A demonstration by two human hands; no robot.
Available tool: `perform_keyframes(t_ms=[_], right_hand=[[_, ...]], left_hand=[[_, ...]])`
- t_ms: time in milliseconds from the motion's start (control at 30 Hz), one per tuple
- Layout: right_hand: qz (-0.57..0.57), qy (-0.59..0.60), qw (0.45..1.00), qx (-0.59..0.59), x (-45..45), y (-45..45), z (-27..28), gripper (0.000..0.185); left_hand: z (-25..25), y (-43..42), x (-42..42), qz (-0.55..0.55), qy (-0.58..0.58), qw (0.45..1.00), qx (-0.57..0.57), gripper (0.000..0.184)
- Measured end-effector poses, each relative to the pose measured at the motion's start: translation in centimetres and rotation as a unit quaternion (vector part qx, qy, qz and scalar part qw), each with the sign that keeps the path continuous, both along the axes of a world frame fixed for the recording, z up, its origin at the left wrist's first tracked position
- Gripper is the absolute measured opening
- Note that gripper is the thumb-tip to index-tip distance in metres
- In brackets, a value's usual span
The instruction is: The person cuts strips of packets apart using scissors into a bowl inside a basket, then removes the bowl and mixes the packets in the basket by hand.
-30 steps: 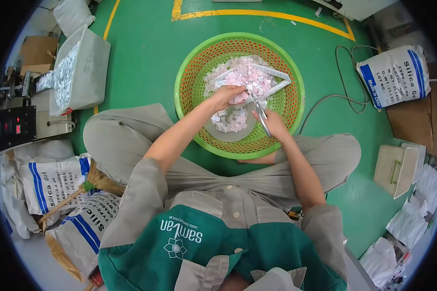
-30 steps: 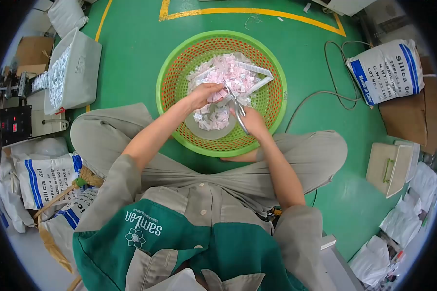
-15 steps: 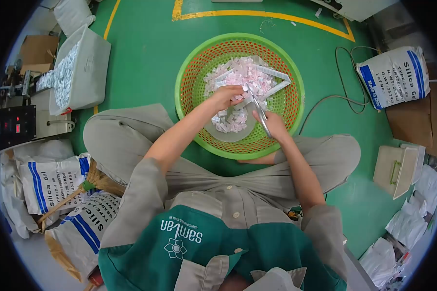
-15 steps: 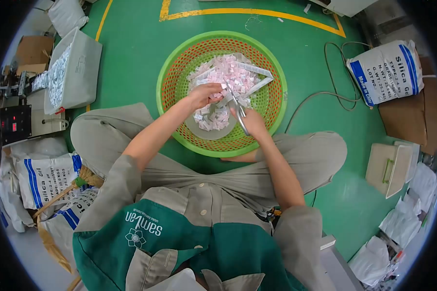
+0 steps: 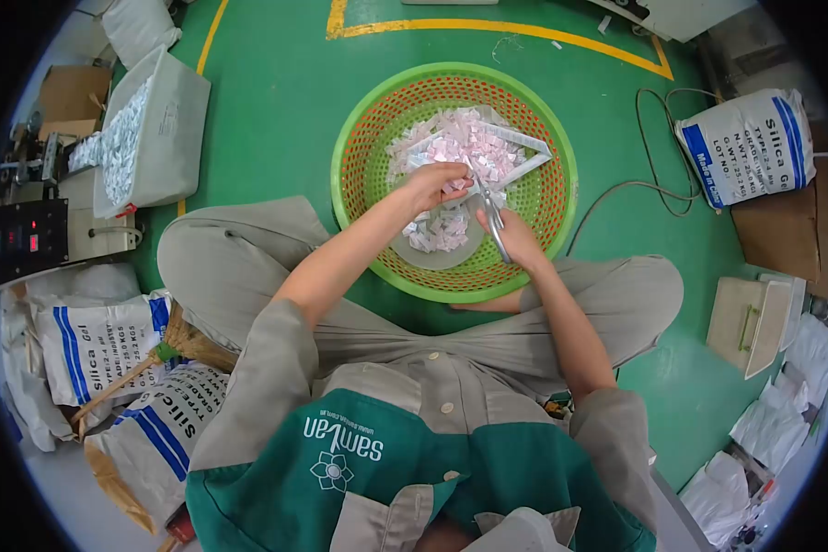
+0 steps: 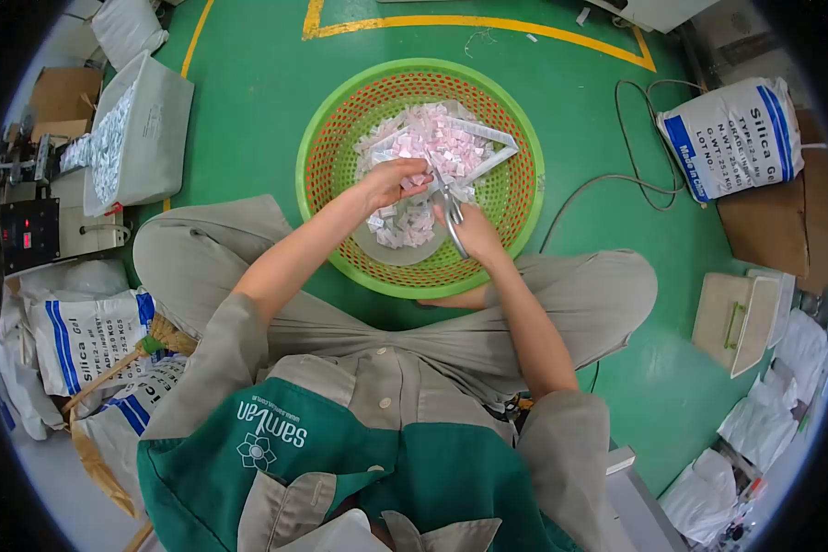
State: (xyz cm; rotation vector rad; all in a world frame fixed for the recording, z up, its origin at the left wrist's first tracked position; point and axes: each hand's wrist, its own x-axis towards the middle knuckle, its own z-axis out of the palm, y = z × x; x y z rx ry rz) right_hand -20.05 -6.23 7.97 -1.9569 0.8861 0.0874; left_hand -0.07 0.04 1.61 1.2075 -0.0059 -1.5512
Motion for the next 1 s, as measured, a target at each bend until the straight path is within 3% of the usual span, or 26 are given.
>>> perform_keyframes(t_ms=[100,233,433,533,633,733,900,1000], right_hand=[[-0.001,0.110,0.994,-0.030,-0.3,-0.8,-1.2,0.070],[-0.052,0.081,0.992,-0.084,-0.8,-1.0,-1.8,0.068],[-0.062,0.053,0.991,-0.110,-1.0,-1.3,-3.4,0.064],[-0.049,0.100,0.992,-0.051,-0.9,-0.8,-2.6,0.081],[-0.023,0.087,0.994,-0.062,-0.7,0.1,-1.5,0.082],[-0.062,-0.024,0.978,-0.198,-0.5,0.9,-2.6,0.069],[-0.056,0.084,0.993,-0.057,-0.2,-0.6,-1.2,0.067],[-0.067,0.102,0.992,-0.020,-0.3,-1.1,-0.4,0.071]], left_hand=[[0.5,-0.1,0.2,-0.004,0.003,1.000,-0.007,0.025],[0.2,-0.3,1.2,-0.005,0.057,0.997,-0.044,0.028],[-2.3,-0.6,1.2,0.118,0.068,0.991,-0.001,0.023],[-3.0,-0.9,1.1,0.175,0.139,0.974,0.022,0.020],[-3.2,-0.9,0.7,0.167,0.168,0.971,0.041,0.017],[-2.6,-0.7,-0.2,0.116,0.167,0.978,0.043,0.015],[-1.3,-0.5,-1.4,0.063,0.109,0.991,0.039,0.015],[-1.5,-0.7,-0.6,0.063,0.140,0.988,-0.009,0.024]])
